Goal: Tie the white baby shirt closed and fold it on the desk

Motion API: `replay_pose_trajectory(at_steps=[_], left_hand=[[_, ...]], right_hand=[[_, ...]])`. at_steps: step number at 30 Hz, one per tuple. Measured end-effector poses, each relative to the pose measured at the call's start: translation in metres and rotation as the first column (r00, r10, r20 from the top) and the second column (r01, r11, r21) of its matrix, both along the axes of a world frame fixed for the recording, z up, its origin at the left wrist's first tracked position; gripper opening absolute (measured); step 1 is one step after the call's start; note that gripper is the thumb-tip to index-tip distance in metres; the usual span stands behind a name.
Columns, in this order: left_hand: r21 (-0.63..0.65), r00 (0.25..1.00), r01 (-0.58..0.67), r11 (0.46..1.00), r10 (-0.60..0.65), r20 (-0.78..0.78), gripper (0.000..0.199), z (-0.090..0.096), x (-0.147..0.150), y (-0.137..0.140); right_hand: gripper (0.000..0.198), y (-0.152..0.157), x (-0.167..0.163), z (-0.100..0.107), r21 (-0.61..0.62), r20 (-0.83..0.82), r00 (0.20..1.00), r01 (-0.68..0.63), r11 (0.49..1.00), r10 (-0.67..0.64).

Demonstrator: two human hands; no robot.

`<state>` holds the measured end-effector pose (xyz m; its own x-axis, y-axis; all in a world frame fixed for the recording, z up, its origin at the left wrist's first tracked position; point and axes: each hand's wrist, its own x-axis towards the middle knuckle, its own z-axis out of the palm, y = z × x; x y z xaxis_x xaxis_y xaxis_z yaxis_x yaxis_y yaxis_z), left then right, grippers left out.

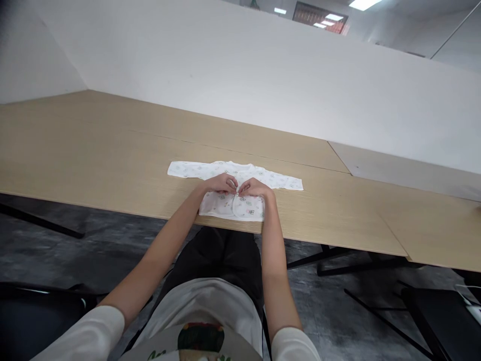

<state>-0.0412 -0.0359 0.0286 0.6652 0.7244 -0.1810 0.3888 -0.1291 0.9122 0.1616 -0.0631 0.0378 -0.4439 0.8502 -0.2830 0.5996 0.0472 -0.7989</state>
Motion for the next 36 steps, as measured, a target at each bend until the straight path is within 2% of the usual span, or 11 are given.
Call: replay_pose_trajectory(at_steps=[4, 12, 16, 23, 29, 36], left_hand=[[0.048, 1.000, -0.019, 0.999, 0.019, 0.005, 0.031, -0.004, 0.002, 0.002], [0.002, 0.996, -0.020, 1.000, 0.020, 0.092, 0.036, -0.006, 0.004, 0.002], [0.036, 0.997, -0.033, 0.999, 0.030, 0.076, 0.034, -0.007, 0.004, 0.003], [0.107, 0.998, -0.006, 0.994, -0.001, 0.064, 0.026, -0.002, 0.006, -0.002], [0.093, 0.997, 0.011, 0.996, -0.018, 0.077, 0.028, -0.011, 0.008, 0.004], [0.083, 0.995, 0.022, 0.996, -0.030, 0.095, 0.027, -0.013, 0.007, 0.006]], right_hand=[[0.027, 0.001, -0.002, -0.001, 0.036, 0.011, 1.000, -0.013, 0.999, 0.013], [0.026, -0.001, -0.005, 0.000, 0.015, -0.035, 0.999, -0.019, 1.000, 0.020], [0.025, -0.002, -0.006, 0.001, -0.010, -0.068, 0.998, -0.015, 1.000, 0.014], [0.027, -0.006, -0.009, 0.005, 0.039, -0.051, 0.999, -0.004, 0.999, 0.006], [0.031, -0.003, -0.008, 0.003, 0.006, -0.066, 0.998, 0.008, 1.000, -0.008], [0.032, -0.002, -0.007, 0.004, -0.017, -0.058, 0.998, 0.015, 1.000, -0.016]])
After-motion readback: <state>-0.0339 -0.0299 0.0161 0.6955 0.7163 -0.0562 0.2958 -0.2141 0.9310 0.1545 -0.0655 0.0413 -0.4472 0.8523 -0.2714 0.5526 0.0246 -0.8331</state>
